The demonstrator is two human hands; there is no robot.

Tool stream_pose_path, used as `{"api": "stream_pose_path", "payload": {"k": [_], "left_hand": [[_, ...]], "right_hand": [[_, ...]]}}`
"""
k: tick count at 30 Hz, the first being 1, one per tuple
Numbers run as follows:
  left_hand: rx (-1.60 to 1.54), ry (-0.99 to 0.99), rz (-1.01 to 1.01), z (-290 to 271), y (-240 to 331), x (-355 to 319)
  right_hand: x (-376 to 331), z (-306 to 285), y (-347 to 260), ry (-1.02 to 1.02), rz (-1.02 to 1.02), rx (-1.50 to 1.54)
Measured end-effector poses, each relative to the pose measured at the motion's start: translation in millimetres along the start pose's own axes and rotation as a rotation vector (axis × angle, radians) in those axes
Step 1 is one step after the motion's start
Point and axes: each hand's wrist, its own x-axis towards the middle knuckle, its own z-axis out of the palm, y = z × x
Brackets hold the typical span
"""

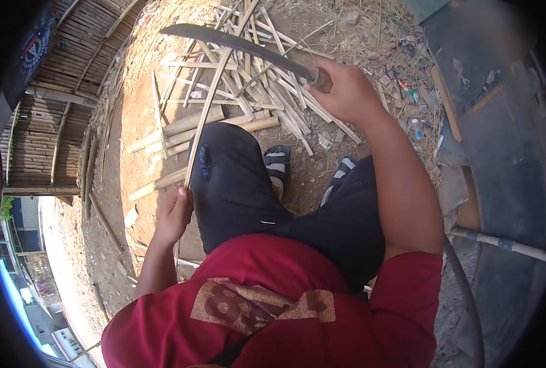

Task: The person shaves a thin strip of bamboo using a large blade held in one hand while steadying the bamboo with the other hand.

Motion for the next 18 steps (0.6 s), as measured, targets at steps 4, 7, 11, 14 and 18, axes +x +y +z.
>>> {"api": "stream_pose_path", "payload": {"k": [4, 7, 11, 14, 18], "left_hand": [[0.123, -0.056, 0.041, 15.0, 2.8, 3.4], [0.122, -0.057, 0.038, 18.2, 0.7, 13.5], [0.147, -0.068, 0.045, 19.4, 5.9, 15.4], [0.217, -0.052, 0.117, 18.1, 6.3, 8.9], [0.310, -0.006, 0.130, 17.3, 7.3, 5.1]], "right_hand": [[-7.7, 10.4, -11.9, -0.129, -0.309, -0.311], [9.1, -1.2, 15.8, -0.042, -0.012, -0.277], [2.7, 3.5, 34.0, 0.056, -0.092, -0.248], [2.8, 5.7, -0.8, -0.225, -0.134, -0.354], [16.2, 2.6, 51.7, 0.024, 0.066, -0.149]]}}
